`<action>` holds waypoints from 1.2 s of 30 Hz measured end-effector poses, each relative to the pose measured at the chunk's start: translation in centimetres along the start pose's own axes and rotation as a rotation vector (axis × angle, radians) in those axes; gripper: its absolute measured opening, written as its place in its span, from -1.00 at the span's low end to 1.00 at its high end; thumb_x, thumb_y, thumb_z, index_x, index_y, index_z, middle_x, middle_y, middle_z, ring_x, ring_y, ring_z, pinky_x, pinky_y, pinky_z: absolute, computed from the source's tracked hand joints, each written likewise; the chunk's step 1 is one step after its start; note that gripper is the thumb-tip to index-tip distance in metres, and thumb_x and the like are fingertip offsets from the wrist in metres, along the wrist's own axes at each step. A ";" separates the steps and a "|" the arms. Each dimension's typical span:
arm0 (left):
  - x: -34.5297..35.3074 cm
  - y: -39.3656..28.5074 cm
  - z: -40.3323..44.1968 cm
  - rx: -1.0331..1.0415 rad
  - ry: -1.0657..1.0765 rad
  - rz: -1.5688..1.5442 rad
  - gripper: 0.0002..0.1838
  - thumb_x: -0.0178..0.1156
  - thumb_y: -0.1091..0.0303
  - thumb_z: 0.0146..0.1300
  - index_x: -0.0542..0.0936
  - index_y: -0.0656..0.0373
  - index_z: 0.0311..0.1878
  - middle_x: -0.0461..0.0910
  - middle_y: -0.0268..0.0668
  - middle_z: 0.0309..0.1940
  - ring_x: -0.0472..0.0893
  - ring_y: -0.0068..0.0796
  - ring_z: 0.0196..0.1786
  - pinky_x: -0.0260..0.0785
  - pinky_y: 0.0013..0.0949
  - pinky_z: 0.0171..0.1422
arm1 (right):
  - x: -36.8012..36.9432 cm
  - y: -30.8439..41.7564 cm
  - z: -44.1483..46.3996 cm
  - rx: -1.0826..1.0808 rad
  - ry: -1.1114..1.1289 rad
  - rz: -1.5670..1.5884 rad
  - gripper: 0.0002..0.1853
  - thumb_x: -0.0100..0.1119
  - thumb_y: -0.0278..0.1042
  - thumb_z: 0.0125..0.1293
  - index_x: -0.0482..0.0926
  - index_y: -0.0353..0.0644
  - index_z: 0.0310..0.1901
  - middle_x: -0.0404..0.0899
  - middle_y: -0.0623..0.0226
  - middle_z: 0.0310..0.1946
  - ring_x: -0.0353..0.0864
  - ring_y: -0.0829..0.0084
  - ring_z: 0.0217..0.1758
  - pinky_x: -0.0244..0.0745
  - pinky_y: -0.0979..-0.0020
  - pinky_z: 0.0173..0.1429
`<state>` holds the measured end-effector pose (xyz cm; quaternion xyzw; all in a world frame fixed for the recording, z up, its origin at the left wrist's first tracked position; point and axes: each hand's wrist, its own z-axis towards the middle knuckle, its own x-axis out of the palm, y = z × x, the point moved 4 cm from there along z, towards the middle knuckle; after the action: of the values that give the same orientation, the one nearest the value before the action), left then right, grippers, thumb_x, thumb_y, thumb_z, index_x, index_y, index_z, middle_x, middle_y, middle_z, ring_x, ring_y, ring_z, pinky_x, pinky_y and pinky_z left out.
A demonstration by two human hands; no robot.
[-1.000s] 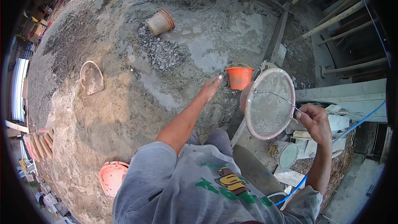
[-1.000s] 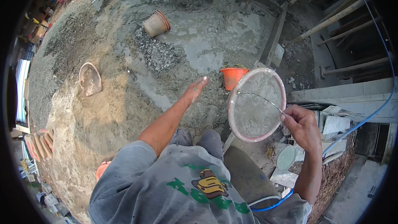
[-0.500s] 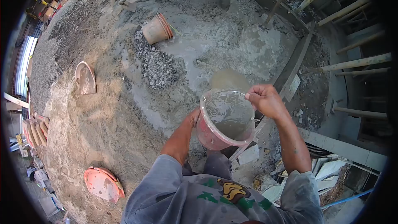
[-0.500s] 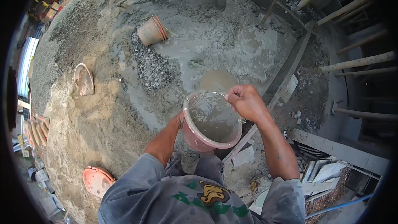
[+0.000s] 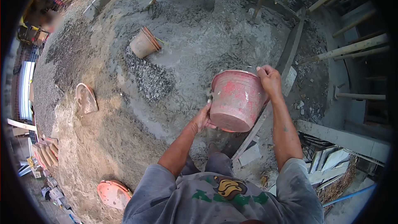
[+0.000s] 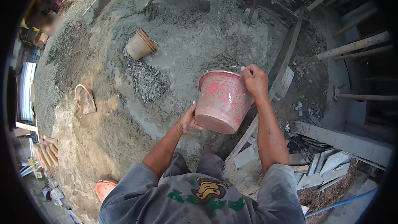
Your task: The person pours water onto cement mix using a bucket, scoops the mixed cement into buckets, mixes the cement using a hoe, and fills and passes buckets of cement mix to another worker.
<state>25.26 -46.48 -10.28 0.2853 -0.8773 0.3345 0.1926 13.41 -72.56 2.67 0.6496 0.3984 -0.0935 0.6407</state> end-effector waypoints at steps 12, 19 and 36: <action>-1.0 2.3 -3.6 0.280 -0.021 0.148 -0.25 -0.09 -0.29 0.25 0.31 0.14 0.29 0.50 -0.23 0.06 0.44 -0.40 0.13 0.25 -0.31 0.21 | -6.8 -5.0 -22.3 0.443 -0.025 0.081 -0.73 0.41 -0.28 -0.06 0.61 -0.29 -0.39 0.59 0.32 -0.54 0.51 0.52 -0.52 0.40 0.43 -0.42; -14.6 9.3 -8.5 0.303 -0.281 0.697 -0.57 0.13 0.09 0.27 0.51 0.21 0.07 0.53 -0.37 -0.22 0.47 -0.60 -0.22 0.31 -0.48 -0.10 | -2.8 -10.5 -42.2 0.611 -0.440 -0.193 -0.65 0.40 -0.20 -0.19 0.61 -0.31 -0.43 0.58 0.09 -0.56 0.56 0.25 -0.51 0.44 0.31 -0.33; -28.1 5.0 -10.2 -0.087 -0.416 0.808 -0.71 0.06 0.01 0.28 0.48 0.03 -0.16 0.45 -0.41 -0.49 0.49 -0.52 -0.53 0.19 -0.46 -0.59 | -14.4 3.1 -86.2 0.804 -1.788 -0.267 -0.74 0.11 -0.31 0.14 0.57 -0.37 -0.51 0.26 0.53 -0.74 0.17 0.67 -0.62 0.09 0.49 -0.50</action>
<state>45.07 -25.88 -20.39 -0.0272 -0.9515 0.2811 -0.1220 -27.73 0.32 28.06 0.4588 -0.2236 -0.7494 0.4217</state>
